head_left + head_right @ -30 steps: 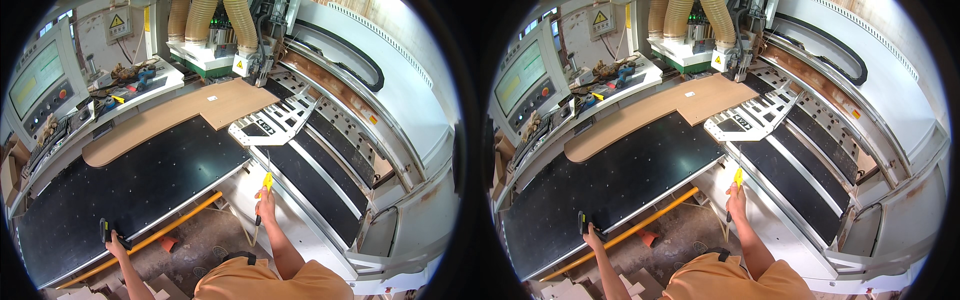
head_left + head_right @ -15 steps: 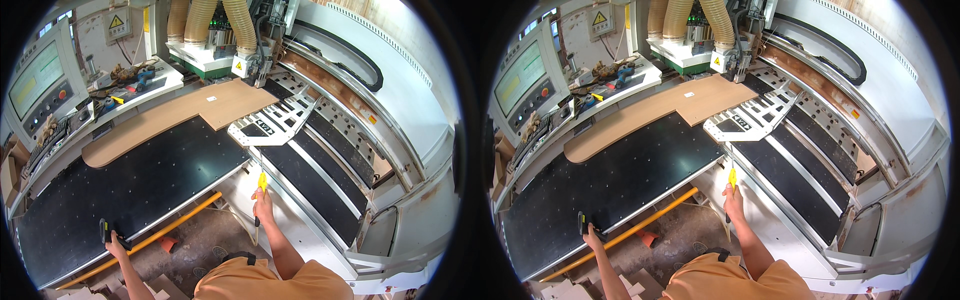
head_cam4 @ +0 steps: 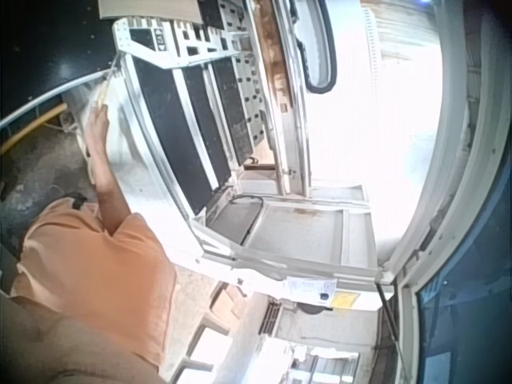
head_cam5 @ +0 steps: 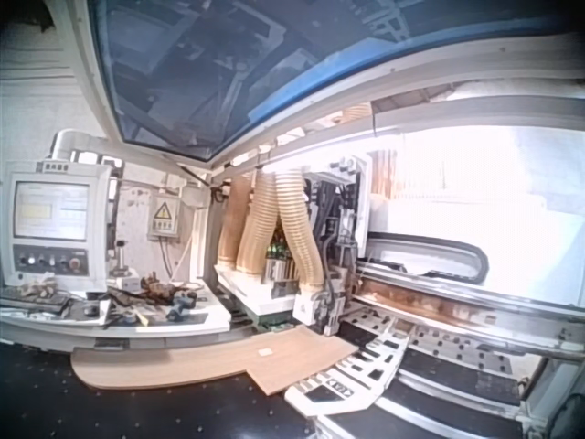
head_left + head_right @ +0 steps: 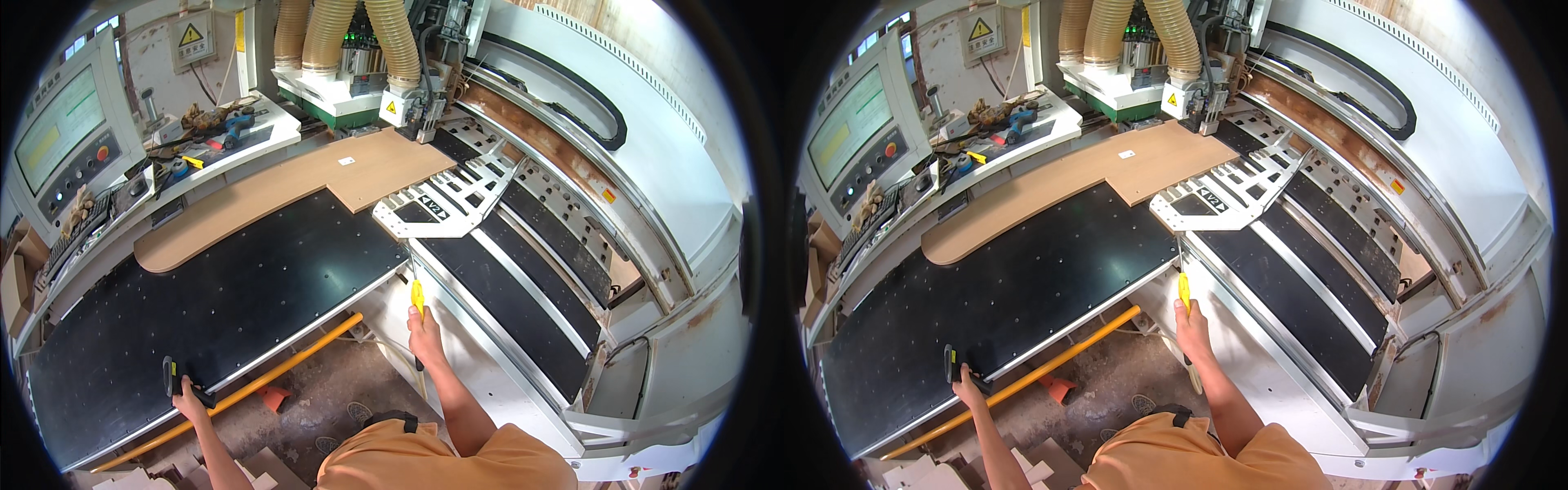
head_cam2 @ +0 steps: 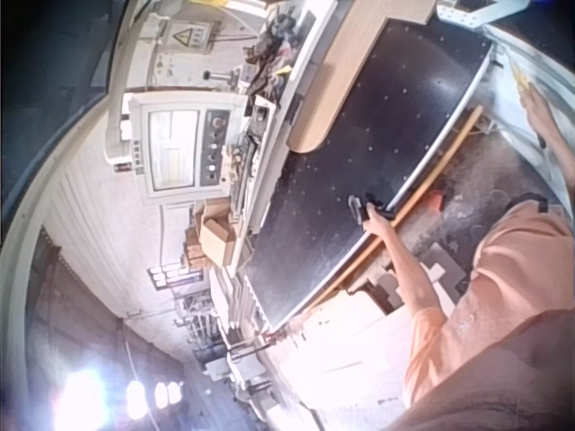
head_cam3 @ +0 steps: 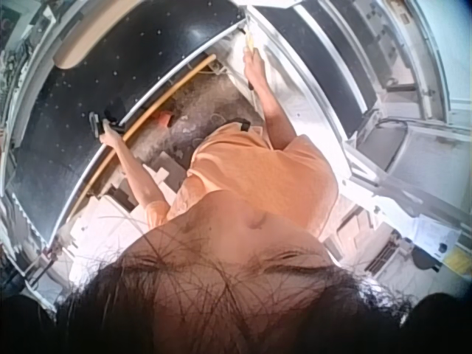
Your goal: The person repeatedly picks up flat wooden panels, scans their barcodes with a handheld scanner, places them on a CNC machine table, and then removes them to stack on the floor. This cycle is performed multiple times with different panels.
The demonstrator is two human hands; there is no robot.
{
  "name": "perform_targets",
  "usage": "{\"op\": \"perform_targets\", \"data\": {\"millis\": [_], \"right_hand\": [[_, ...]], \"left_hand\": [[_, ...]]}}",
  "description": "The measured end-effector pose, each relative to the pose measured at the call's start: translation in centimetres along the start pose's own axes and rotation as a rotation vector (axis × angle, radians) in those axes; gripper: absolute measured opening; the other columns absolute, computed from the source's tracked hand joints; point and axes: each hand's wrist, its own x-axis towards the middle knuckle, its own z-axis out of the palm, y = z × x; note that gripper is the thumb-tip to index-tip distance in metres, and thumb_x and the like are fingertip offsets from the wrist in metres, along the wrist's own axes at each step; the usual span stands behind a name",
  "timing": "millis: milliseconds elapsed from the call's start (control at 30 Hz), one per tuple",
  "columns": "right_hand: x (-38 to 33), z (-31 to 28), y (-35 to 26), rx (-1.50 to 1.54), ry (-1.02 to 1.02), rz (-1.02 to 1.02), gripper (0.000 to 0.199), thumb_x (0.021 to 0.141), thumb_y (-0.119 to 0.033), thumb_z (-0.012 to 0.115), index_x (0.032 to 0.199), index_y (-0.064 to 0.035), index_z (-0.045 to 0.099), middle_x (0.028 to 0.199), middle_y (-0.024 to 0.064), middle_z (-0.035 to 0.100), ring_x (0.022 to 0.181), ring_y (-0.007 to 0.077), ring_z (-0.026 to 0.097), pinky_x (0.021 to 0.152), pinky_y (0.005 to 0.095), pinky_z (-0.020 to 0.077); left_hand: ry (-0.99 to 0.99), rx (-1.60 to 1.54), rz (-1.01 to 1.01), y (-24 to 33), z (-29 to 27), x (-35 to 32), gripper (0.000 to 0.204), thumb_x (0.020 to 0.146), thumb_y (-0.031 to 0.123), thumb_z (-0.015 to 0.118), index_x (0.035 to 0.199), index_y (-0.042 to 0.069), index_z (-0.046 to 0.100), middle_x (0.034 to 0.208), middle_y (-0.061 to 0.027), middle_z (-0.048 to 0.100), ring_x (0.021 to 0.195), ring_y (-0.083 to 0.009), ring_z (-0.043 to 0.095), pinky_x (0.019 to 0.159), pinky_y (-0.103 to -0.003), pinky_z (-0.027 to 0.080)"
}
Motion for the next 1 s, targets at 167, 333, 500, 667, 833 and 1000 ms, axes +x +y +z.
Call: {"op": "perform_targets", "data": {"millis": [167, 333, 500, 667, 833, 1000], "right_hand": [[-0.6, -0.2, -2.1, -0.042, -0.005, 0.011, 0.047, 0.104, -0.046, 0.046, 0.099, 0.0001, 0.05, 0.072, 0.0219, 0.06, 0.068, 0.0369, 0.062, 0.067, 0.0467, 0.0466], [-0.5, 0.0, -3.2, -0.056, 0.013, 0.023, 0.048, 0.105, -0.047, 0.045, 0.099, 0.0007, 0.049, 0.07, 0.0227, 0.059, 0.067, 0.0385, 0.061, 0.065, 0.0474, 0.046], [-0.4, 0.3, -3.0, -0.046, 0.012, -0.012, 0.048, 0.105, -0.047, 0.045, 0.099, 0.0007, 0.049, 0.072, 0.023, 0.059, 0.068, 0.0389, 0.061, 0.065, 0.0476, 0.0461], [-0.1, 0.6, -2.6, -0.03, 0.022, 0.012, 0.049, 0.105, -0.048, 0.045, 0.1, 0.0006, 0.049, 0.073, 0.0229, 0.06, 0.07, 0.0387, 0.062, 0.067, 0.0472, 0.0469], [0.1, 0.8, -2.2, -0.026, 0.029, 0.06, 0.05, 0.104, -0.05, 0.045, 0.1, 0.0001, 0.049, 0.074, 0.0226, 0.061, 0.072, 0.038, 0.063, 0.07, 0.0467, 0.0479], [0.2, 0.9, -1.8, -0.028, 0.029, 0.075, 0.05, 0.103, -0.05, 0.045, 0.1, 0.0001, 0.05, 0.075, 0.0229, 0.061, 0.073, 0.0391, 0.063, 0.07, 0.047, 0.0483]], "left_hand": [[0.004, 0.006, 0.001, 0.0, 0.1, 0.0, 0.026, 0.09, 0.023, 0.072, 0.087, -0.001, 0.062, 0.07, -0.0044, 0.059, 0.058, -0.0143, 0.058, 0.056, -0.029, 0.045], [-0.003, 0.031, 0.002, 0.0, 0.0, 0.1, 0.027, 0.09, 0.023, 0.072, 0.086, -0.001, 0.061, 0.071, -0.0047, 0.059, 0.057, -0.0146, 0.058, 0.057, -0.029, 0.045], [-0.004, 0.013, 0.01, -0.2, -0.1, 0.1, 0.027, 0.09, 0.023, 0.072, 0.087, -0.002, 0.062, 0.072, -0.0045, 0.06, 0.057, -0.0147, 0.058, 0.057, -0.029, 0.045], [0.007, 0.029, -0.007, -0.6, -0.2, 0.3, 0.027, 0.09, 0.023, 0.073, 0.091, -0.002, 0.064, 0.073, -0.0047, 0.061, 0.059, -0.015, 0.058, 0.057, -0.029, 0.046], [0.006, 0.034, 0.002, -0.7, -0.2, 0.6, 0.028, 0.09, 0.024, 0.072, 0.093, -0.003, 0.064, 0.074, -0.0053, 0.061, 0.059, -0.0147, 0.059, 0.056, -0.029, 0.046], [0.008, 0.044, -0.015, -0.7, -0.2, 0.6, 0.027, 0.09, 0.023, 0.071, 0.092, -0.003, 0.064, 0.072, -0.0048, 0.061, 0.059, -0.014, 0.058, 0.056, -0.028, 0.046]]}}
